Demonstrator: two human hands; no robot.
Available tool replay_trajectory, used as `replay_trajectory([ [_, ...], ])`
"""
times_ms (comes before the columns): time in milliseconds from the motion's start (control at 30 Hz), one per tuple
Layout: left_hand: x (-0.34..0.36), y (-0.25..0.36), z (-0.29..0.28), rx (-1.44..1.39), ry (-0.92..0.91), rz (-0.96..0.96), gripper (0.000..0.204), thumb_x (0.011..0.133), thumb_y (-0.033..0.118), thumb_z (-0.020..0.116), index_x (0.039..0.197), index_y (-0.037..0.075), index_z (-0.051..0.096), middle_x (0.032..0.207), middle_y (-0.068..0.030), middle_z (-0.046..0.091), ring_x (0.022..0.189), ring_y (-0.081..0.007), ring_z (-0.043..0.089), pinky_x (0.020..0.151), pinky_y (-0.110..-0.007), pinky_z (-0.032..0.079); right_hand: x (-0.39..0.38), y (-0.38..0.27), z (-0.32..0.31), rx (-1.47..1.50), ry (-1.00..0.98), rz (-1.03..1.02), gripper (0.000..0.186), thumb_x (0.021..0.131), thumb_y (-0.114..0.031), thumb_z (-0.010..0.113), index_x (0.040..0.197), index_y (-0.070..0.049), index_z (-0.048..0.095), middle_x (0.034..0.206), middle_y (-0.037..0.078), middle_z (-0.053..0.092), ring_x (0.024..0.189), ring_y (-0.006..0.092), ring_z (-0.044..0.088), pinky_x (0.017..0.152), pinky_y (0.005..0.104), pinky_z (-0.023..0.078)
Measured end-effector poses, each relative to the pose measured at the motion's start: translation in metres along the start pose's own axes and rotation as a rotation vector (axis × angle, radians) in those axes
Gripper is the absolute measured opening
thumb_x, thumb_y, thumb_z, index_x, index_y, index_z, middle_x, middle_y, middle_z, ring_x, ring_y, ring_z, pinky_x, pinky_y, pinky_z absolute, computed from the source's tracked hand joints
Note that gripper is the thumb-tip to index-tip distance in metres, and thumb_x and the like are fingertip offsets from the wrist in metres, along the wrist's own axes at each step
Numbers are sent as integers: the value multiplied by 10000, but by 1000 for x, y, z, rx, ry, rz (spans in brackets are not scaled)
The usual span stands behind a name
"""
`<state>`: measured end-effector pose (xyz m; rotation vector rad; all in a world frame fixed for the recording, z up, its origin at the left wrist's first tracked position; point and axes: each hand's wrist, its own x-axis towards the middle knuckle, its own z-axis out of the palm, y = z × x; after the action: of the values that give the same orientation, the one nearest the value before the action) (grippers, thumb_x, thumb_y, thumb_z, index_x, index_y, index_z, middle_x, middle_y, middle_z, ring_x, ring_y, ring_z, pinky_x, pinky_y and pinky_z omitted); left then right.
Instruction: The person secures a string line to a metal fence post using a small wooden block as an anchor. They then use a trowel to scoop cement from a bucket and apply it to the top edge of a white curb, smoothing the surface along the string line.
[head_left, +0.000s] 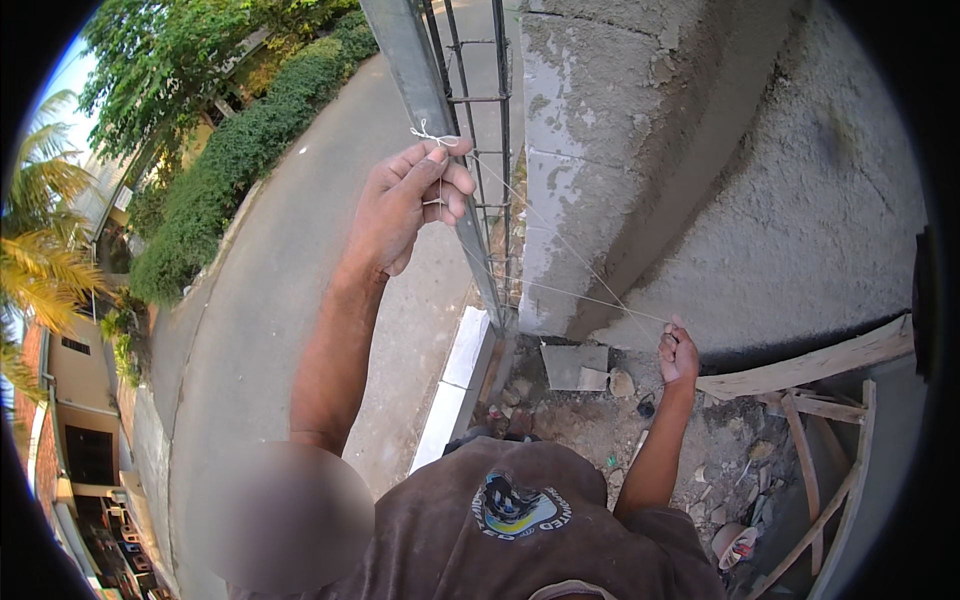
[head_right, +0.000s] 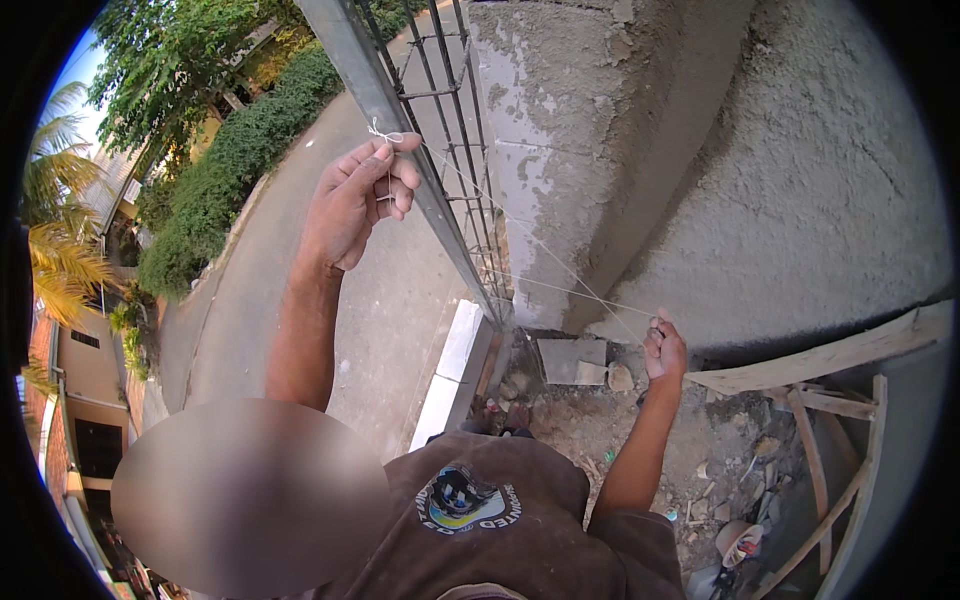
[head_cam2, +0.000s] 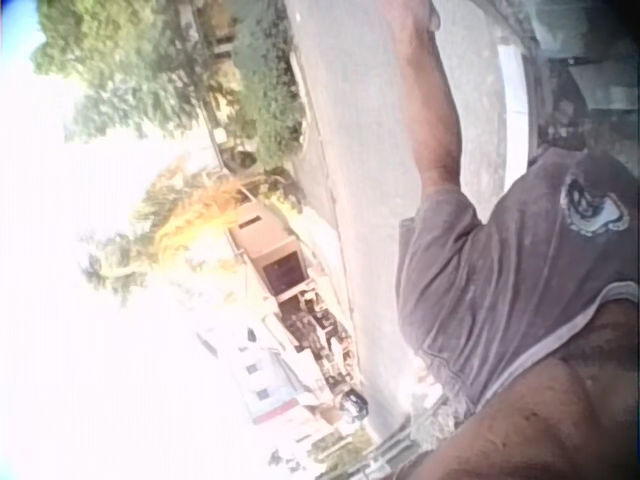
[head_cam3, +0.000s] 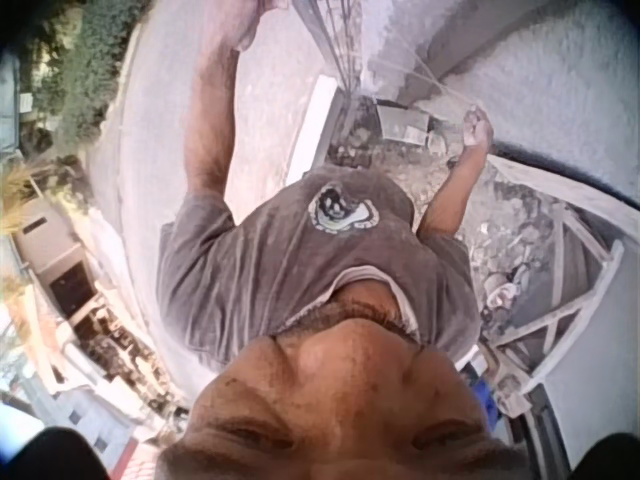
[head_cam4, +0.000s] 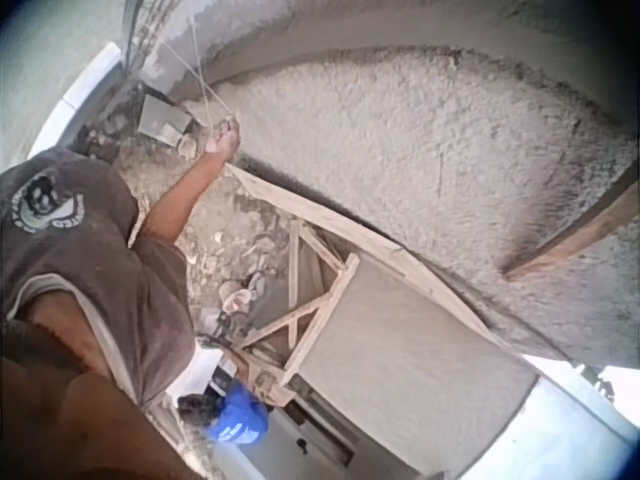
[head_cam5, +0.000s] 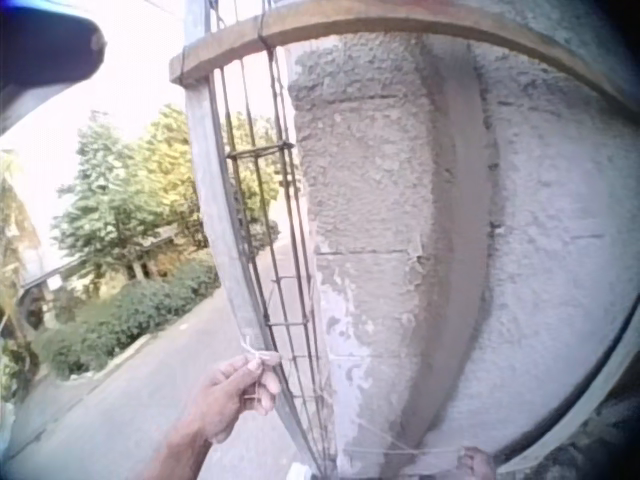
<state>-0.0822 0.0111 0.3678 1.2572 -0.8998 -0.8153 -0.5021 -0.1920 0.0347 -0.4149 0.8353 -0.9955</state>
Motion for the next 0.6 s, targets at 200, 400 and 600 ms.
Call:
replay_trajectory([
  [200, -27, -111, 29, -769, 42, -311, 303, 1065, 121, 363, 1334, 8, 446, 856, -56, 612, 556, -54, 482, 453, -177, 401, -38, -33, -11, -184, 135, -91, 370, 958, -14, 491, 1322, 54, 497, 895, 72, 580, 589, 61, 410, 409, 199, 276],
  [400, -39, -268, 71, -802, -2, -785, 168, 1065, 156, 424, 1166, 55, 511, 893, -45, 603, 494, -43, 411, 373, -174, 313, -63, -48, -33, -259, 160, -155, 321, 940, -10, 531, 1254, 43, 571, 894, 65, 603, 574, 56, 412, 411, 197, 275],
  [600, -36, -254, 107, -466, 413, -366, 236, 1073, 265, 416, 1141, 61, 513, 896, -52, 603, 491, -68, 410, 393, -224, 320, -93, -64, -9, -404, 243, -213, 289, 953, -2, 530, 1232, 34, 600, 871, 36, 608, 571, 38, 412, 411, 182, 264],
])
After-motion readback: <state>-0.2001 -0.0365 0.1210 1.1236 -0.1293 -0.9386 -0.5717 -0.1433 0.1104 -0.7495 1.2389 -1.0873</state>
